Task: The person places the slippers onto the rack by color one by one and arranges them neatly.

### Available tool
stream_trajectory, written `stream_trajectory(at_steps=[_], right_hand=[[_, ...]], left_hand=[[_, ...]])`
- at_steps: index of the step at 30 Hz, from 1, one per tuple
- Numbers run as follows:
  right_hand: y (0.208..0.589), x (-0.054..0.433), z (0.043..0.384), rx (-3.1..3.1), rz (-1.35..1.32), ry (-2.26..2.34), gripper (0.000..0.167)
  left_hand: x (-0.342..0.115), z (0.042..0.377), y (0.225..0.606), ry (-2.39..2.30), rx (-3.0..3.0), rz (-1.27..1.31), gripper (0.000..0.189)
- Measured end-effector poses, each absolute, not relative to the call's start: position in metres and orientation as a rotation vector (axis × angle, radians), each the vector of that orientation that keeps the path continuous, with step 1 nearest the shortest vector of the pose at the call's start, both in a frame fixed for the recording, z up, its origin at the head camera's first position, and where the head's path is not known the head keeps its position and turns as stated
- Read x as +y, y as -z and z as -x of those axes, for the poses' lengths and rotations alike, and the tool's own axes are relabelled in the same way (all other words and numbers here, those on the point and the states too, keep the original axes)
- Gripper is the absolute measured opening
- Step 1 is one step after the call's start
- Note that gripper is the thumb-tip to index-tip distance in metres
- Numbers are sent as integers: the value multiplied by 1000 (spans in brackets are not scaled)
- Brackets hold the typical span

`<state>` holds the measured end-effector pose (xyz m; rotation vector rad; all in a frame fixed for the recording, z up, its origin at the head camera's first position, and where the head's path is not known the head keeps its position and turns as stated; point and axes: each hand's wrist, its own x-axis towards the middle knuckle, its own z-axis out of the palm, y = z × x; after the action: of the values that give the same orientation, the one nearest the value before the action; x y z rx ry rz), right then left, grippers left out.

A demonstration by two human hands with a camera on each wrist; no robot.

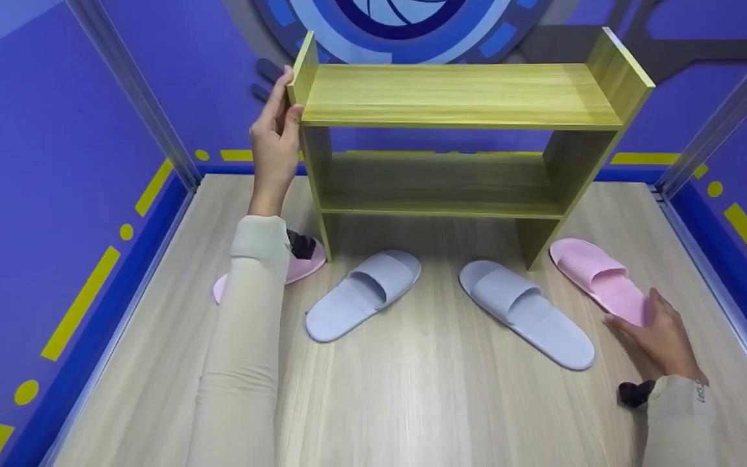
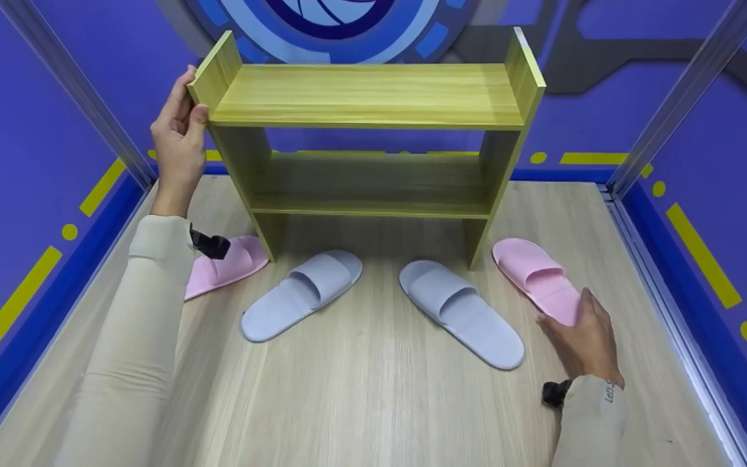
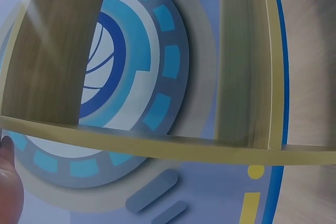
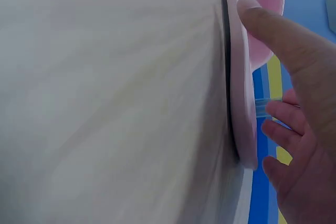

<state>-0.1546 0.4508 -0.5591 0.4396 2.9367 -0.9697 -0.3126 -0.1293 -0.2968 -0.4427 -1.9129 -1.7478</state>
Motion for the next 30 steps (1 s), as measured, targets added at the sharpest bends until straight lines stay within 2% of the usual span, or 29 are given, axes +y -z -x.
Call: stream_trajectory(at_steps=[10, 18, 30], right_hand=[[568, 459, 146, 2889, -450, 1003, 113], [571, 461, 155, 2840, -464, 1030, 115], [562, 469, 167, 2787, -339, 944, 119]], left_hand=[[-129, 312, 300, 1731, -1914, 464, 52], [-130, 312, 299, 1703, -1925, 464, 51], [-131, 311, 296, 1723, -1927, 475, 53]])
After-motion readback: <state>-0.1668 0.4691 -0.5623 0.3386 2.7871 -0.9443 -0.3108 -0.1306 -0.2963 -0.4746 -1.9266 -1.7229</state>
